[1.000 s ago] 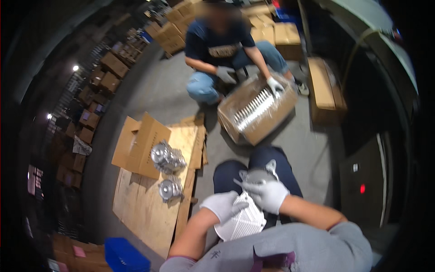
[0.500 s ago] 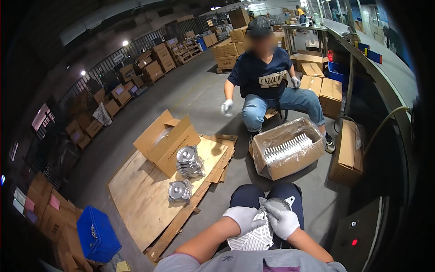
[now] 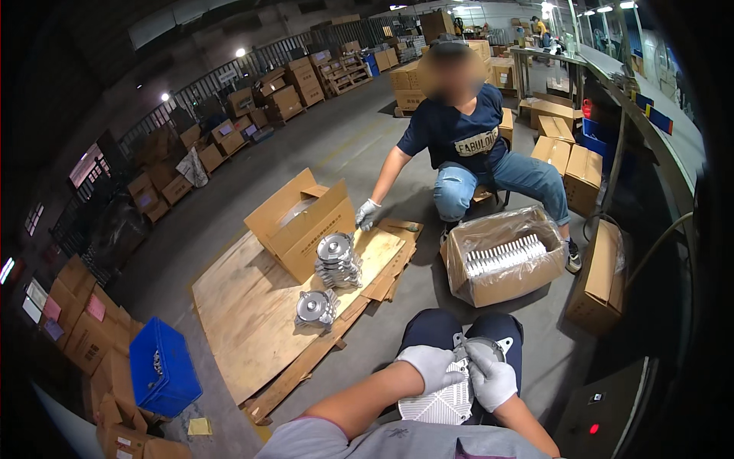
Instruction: The person deburrs metal casings by scraping the edges and grooves with a handheld tool before placing them onto a wooden board.
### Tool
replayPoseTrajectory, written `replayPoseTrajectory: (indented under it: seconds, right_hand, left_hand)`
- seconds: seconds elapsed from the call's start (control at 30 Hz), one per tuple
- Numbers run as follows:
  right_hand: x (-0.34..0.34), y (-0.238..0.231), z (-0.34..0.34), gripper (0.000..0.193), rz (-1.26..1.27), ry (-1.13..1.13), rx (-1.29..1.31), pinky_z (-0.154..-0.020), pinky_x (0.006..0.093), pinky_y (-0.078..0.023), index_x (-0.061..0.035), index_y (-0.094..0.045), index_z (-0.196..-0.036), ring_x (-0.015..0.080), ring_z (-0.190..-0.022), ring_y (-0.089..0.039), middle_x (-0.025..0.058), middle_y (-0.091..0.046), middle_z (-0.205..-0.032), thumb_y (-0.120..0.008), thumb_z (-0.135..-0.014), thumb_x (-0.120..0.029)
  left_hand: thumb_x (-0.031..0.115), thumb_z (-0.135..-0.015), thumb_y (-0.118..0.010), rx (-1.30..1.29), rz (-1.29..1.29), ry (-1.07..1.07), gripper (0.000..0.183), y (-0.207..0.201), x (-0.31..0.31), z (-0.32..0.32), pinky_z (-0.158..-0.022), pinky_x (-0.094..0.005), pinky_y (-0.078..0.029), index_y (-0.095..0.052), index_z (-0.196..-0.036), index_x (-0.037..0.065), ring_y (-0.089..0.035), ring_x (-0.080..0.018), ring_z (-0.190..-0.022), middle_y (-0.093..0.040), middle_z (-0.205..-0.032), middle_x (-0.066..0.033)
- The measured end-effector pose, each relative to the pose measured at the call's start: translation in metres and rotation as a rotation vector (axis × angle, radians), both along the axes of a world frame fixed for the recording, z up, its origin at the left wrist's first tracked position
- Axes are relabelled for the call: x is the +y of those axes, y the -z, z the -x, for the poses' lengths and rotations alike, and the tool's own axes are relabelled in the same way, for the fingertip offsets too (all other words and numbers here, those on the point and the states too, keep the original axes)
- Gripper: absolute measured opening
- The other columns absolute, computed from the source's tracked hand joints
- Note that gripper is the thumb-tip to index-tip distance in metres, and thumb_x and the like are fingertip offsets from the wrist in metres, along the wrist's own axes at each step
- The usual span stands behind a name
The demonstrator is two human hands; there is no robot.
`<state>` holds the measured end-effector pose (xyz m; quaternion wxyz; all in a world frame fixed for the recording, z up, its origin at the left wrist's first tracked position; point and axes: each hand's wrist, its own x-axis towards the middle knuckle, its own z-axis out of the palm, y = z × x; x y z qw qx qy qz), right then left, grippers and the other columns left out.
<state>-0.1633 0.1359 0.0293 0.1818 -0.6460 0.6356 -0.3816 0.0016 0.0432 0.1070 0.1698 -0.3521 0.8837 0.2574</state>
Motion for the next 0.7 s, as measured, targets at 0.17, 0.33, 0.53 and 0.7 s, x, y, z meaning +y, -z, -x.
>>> replayPoseTrajectory:
  seconds: [0.17,0.33,0.53,0.7]
  right_hand:
    - [-0.001,0.003,-0.001,0.037,0.119,-0.001,-0.023,-0.063,0.041,-0.053,-0.015,-0.064,-0.121,0.0349,-0.065,-0.066,0.0186,-0.065,-0.071,-0.061,-0.085,-0.011]
    - [-0.002,0.006,0.002,0.038,0.111,0.005,-0.036,-0.062,0.0416,-0.053,-0.0144,-0.064,-0.122,0.0352,-0.063,-0.065,0.0194,-0.063,-0.068,-0.061,-0.084,-0.01]
    - [-0.001,0.003,0.002,0.039,0.059,0.001,-0.012,-0.063,0.0419,-0.053,-0.0142,-0.064,-0.122,0.0351,-0.065,-0.066,0.0195,-0.064,-0.069,-0.061,-0.083,-0.01]
    - [0.004,0.004,0.004,0.039,0.05,0.015,-0.023,-0.061,0.0427,-0.052,-0.0146,-0.064,-0.122,0.0353,-0.065,-0.066,0.0195,-0.064,-0.069,-0.061,-0.083,-0.01]
  left_hand:
    - [0.052,-0.092,-0.048,0.034,-0.006,-0.002,0.054,-0.001,0.0,0.0,-0.079,-0.0466,-0.051,-0.06,-0.098,-0.001,-0.065,-0.0386,-0.089,-0.067,-0.092,-0.0217]
    - [0.051,-0.092,-0.05,0.041,-0.007,0.007,0.053,-0.002,0.001,0.003,-0.078,-0.0468,-0.051,-0.06,-0.098,-0.001,-0.065,-0.0388,-0.087,-0.067,-0.09,-0.0212]
    - [0.051,-0.091,-0.05,0.036,0.002,-0.021,0.053,-0.004,0.001,0.003,-0.077,-0.0467,-0.051,-0.06,-0.097,-0.001,-0.065,-0.0391,-0.086,-0.067,-0.089,-0.0216]
    - [0.051,-0.091,-0.05,0.022,-0.003,0.012,0.054,0.002,0.002,0.006,-0.078,-0.0463,-0.051,-0.061,-0.098,-0.002,-0.065,-0.0392,-0.087,-0.067,-0.09,-0.022]
